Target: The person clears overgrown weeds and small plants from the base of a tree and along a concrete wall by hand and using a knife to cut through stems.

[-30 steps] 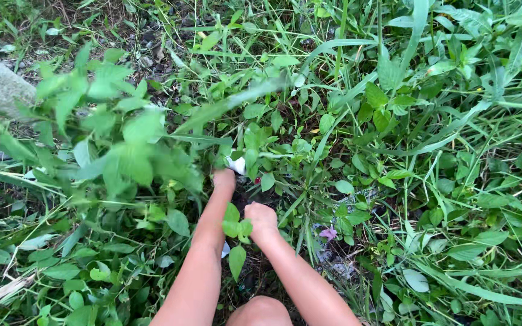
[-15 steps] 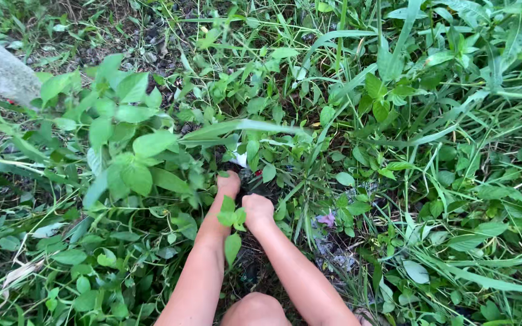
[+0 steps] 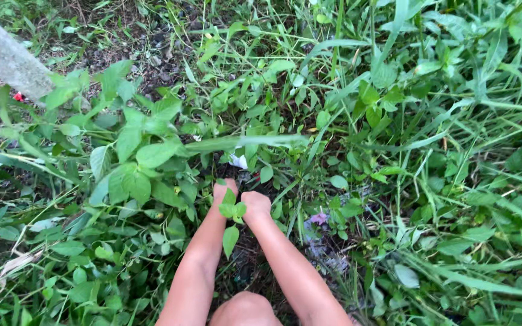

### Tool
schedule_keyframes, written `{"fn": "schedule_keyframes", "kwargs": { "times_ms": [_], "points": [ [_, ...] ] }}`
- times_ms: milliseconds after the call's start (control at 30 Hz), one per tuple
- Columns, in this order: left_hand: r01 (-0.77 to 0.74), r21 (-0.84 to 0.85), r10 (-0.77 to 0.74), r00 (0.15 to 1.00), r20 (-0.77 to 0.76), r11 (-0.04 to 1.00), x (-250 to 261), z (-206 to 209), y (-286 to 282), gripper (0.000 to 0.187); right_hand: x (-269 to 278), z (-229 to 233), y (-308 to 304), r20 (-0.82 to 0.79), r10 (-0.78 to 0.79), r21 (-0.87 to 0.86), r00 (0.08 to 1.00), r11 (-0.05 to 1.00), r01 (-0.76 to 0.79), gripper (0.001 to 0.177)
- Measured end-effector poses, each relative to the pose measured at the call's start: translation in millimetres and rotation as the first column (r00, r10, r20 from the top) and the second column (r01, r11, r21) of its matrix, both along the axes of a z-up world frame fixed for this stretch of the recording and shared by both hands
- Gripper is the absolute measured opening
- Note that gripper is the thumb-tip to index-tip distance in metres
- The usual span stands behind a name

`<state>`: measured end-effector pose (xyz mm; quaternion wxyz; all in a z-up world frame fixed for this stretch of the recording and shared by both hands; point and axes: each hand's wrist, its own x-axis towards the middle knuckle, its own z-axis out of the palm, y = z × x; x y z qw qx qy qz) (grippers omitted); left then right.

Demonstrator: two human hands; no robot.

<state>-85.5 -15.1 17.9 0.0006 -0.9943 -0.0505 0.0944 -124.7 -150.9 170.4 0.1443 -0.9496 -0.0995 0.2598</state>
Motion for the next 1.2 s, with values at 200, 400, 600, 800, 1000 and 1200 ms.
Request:
{"fn": "schedule_keyframes", "kwargs": {
  "times_ms": [200, 400, 600, 800, 1000, 1200],
  "points": [
    [-0.015, -0.058, 0.008, 0.993, -0.120, 0.998, -48.1, 7.6, -22.8, 0.020, -0.8, -23.1, -10.6, 0.060, 0.060, 0.011, 0.996, 0.998, -0.061, 0.026],
    [-0.110, -0.337, 0.065, 0.988, -0.142, 0.935, -156.4, 56.0, 43.2, 0.030, 13.5, -52.1, -21.7, 0.314, 0.154, 0.039, 0.937, 0.984, -0.175, 0.022],
    [-0.334, -0.268, 0.228, 0.905, -0.360, 0.904, -248.5, 174.7, 106.0, 0.024, -8.3, 19.8, -87.3, 0.248, 0.127, 0.059, 0.960, 0.988, -0.146, 0.021],
    [0.307, -0.307, -0.300, 0.951, 0.069, 0.901, -172.6, 201.4, 44.8, 0.014, -10.0, 131.5, -74.9, 0.259, 0.251, -0.094, 0.933, 0.968, -0.234, 0.015],
    [0.617, 0.019, -0.611, 0.773, 0.168, 0.787, -34.6, 118.2, -11.9, 0.027, 113.7, 228.0, -96.3, 0.618, 0.181, -0.123, 0.765, 0.983, -0.134, 0.019],
    [0.126, -0.032, -0.128, 0.989, -0.067, 0.991, 23.5, 48.3, 36.5, 0.027, 130.3, 319.0, -226.9, 0.579, -0.233, 0.239, 0.781, 0.965, 0.111, 0.041]
  ]
}}
